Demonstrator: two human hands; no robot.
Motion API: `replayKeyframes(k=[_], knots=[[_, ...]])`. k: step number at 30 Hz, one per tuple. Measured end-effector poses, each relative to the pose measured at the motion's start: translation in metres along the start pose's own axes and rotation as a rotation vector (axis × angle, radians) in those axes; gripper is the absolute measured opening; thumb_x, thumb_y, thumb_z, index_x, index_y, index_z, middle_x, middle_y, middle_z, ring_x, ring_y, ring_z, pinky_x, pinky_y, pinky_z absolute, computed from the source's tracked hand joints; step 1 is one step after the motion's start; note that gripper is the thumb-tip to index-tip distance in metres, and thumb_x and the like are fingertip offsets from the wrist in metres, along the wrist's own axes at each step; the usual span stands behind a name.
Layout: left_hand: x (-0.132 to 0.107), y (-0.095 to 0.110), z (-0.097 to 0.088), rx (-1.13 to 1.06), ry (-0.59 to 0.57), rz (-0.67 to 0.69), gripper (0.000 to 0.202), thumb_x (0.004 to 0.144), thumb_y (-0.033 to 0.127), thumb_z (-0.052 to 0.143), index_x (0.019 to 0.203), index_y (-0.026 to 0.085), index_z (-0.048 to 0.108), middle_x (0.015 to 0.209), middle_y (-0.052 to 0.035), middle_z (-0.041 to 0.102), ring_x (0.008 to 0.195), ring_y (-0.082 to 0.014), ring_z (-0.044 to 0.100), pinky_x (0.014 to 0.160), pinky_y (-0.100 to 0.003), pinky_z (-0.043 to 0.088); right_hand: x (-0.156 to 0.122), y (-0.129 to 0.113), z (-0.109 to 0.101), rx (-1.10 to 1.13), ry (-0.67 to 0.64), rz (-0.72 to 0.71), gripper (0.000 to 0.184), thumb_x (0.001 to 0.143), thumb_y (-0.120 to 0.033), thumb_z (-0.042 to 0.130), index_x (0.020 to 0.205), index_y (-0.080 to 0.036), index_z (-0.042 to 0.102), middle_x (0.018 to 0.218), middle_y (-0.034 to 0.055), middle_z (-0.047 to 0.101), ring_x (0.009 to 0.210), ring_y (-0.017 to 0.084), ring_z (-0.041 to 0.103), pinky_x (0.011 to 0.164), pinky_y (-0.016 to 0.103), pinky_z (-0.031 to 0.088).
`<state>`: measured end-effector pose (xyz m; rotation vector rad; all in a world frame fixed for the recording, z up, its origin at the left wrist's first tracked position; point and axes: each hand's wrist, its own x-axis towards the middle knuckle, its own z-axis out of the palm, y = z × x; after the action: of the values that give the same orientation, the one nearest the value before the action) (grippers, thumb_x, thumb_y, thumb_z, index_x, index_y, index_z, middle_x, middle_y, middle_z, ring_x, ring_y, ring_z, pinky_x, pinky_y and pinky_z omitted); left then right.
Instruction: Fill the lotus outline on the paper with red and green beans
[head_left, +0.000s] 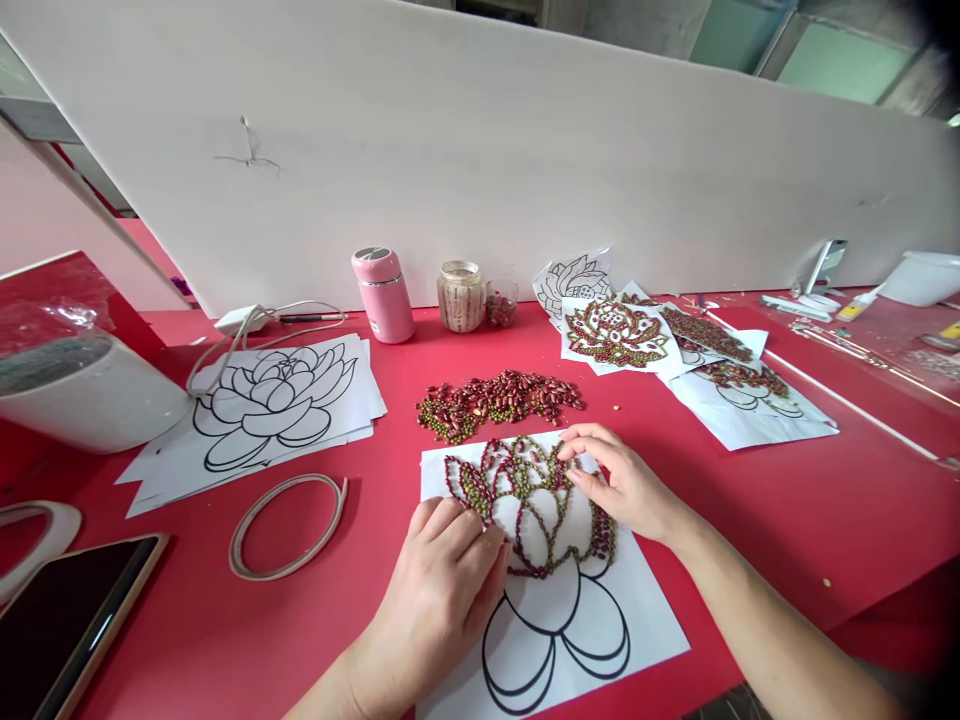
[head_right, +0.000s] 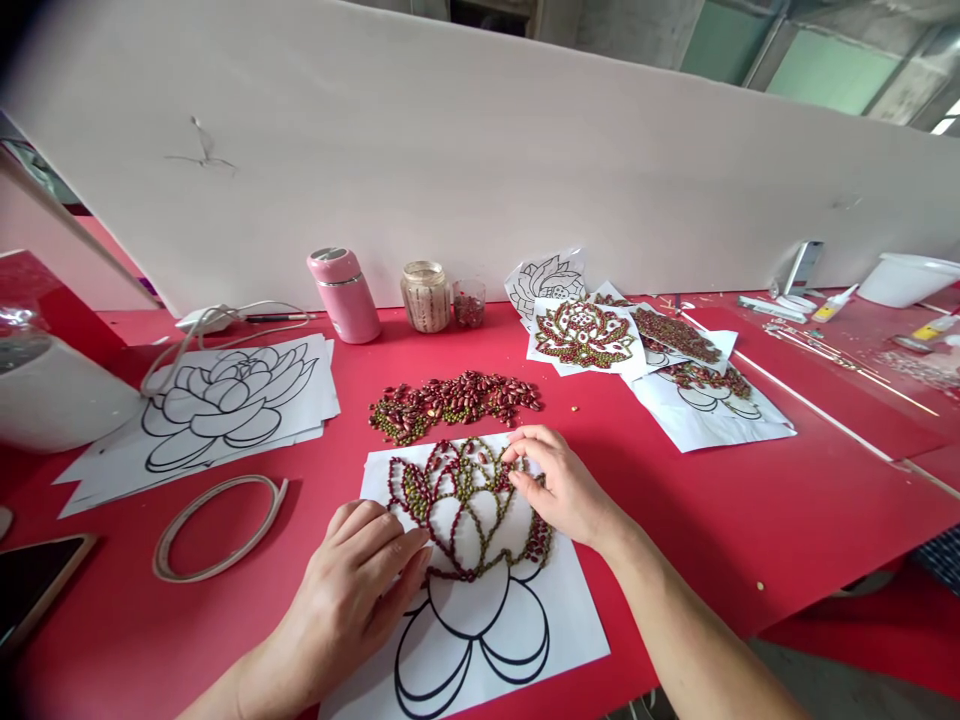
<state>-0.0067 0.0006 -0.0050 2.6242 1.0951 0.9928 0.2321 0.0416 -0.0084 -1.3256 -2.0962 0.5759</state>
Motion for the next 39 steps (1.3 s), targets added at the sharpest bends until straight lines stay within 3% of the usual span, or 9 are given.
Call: replayKeyframes(k=[6,20,26,31,35,39], knots=[[0.0,0.004,-0.003,-0.001,-0.007,0.003,0.012,0.081,0.009,0.046,0.079,0.015,0.056,0.065,-0.002,0.047,0.065,-0.0143,0.035,0.063,-0.029,0.031,-0.001,0.001,0.007,-0.106,-0.044,0.007,0.023,0.081,-0.026,0.046,0.103,-0.023,0.05,0.118,0.0082,0.041,0.116,0.022,0.038,0.095,0.04,0.038],[0.0,0.005,-0.002,0.05,-0.003,0.017,0.014,0.08,0.008,0.043,0.069,0.014,0.047,0.067,-0.0034,0.049,0.066,-0.0143,0.037,0.061,-0.03,0.033,-0.001,0.0,0.01,-0.138,-0.102,0.058,0.024,0.083,-0.029,0.043,0.105,-0.026,0.049,0.121,0.0063,0.041,0.118,0.021,0.036,0.098,0.039,0.036],[-0.001,0.005,-0.002,0.049,-0.004,0.024,0.014,0.08,0.008,0.043,0.069,0.014,0.047,0.066,-0.0033,0.049,0.065,-0.0144,0.037,0.061,-0.03,0.033,-0.001,0.004,0.012,-0.068,-0.039,0.053,0.025,0.085,-0.032,0.04,0.108,-0.026,0.047,0.121,0.0062,0.042,0.118,0.019,0.038,0.097,0.035,0.037],[-0.001,0.004,-0.002,0.042,-0.006,0.04,0.013,0.08,0.008,0.043,0.069,0.014,0.048,0.065,-0.0031,0.049,0.064,-0.0142,0.037,0.061,-0.03,0.033,0.002,0.005,0.011,-0.003,0.088,0.105,0.024,0.086,-0.033,0.039,0.105,-0.024,0.049,0.111,0.0061,0.052,0.107,0.018,0.049,0.09,0.032,0.043],[0.0,0.002,-0.001,0.033,-0.004,0.053,0.013,0.079,0.008,0.044,0.07,0.014,0.049,0.065,-0.003,0.048,0.063,-0.0141,0.036,0.06,-0.03,0.033,0.009,0.001,0.009,0.007,0.078,0.162,0.023,0.084,-0.033,0.041,0.105,-0.024,0.049,0.101,0.005,0.057,0.089,0.015,0.055,0.073,0.027,0.048],[-0.002,0.003,-0.002,0.033,-0.014,0.058,0.013,0.079,0.008,0.045,0.069,0.014,0.049,0.065,-0.003,0.048,0.063,-0.0142,0.036,0.06,-0.03,0.033,0.036,-0.004,0.011,0.016,0.036,0.046,0.019,0.084,-0.026,0.042,0.101,-0.022,0.051,0.095,0.0046,0.057,0.082,0.013,0.055,0.07,0.025,0.047]])
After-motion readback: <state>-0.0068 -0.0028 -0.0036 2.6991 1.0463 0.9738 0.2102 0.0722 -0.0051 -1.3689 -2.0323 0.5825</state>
